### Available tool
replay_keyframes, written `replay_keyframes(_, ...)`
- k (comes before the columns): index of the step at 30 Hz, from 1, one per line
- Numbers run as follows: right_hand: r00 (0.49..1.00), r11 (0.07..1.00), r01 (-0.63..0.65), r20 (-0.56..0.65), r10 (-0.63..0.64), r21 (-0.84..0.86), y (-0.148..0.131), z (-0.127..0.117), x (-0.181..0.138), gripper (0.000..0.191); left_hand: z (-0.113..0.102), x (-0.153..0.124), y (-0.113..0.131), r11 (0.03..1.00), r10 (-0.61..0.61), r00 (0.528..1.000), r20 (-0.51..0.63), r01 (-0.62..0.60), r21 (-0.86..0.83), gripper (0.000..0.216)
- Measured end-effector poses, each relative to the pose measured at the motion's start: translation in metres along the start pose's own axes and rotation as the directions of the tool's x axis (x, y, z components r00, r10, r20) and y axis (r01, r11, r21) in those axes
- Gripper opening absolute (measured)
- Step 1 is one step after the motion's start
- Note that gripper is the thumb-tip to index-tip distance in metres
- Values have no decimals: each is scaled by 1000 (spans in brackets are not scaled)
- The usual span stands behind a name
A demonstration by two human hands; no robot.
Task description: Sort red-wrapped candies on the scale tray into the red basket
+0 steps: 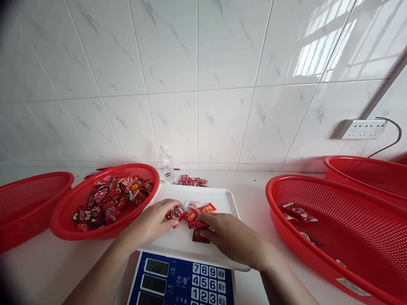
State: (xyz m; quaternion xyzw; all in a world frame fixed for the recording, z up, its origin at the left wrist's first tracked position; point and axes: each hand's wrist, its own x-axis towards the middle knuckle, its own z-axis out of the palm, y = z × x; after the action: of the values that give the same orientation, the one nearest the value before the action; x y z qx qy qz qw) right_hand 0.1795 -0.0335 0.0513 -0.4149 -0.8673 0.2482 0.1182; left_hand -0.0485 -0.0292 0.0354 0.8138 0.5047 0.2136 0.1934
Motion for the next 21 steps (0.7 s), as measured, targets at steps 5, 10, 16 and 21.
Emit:
replay_keyframes(5, 1000, 1000, 11, 4, -11, 12, 1, -1, -1, 24, 2, -1, -4, 999, 11, 1000, 9, -10, -53, 38)
replay_keyframes(10, 1000, 997, 16, 5, -16, 75, 2, -4, -4, 23, 1, -2, 0, 996, 31, 999, 40, -28, -79, 41)
replay_keyframes(16, 986, 996, -80, -152, 74, -39, 19, -5, -1, 28, -1, -4, 3, 995, 39, 998, 49, -35, -90, 40)
replay_keyframes(21, 968, 966, -193, -197, 158, -172, 34, 1, 6, 30, 0, -4, 5, 995, 65, 996, 57, -61, -83, 38)
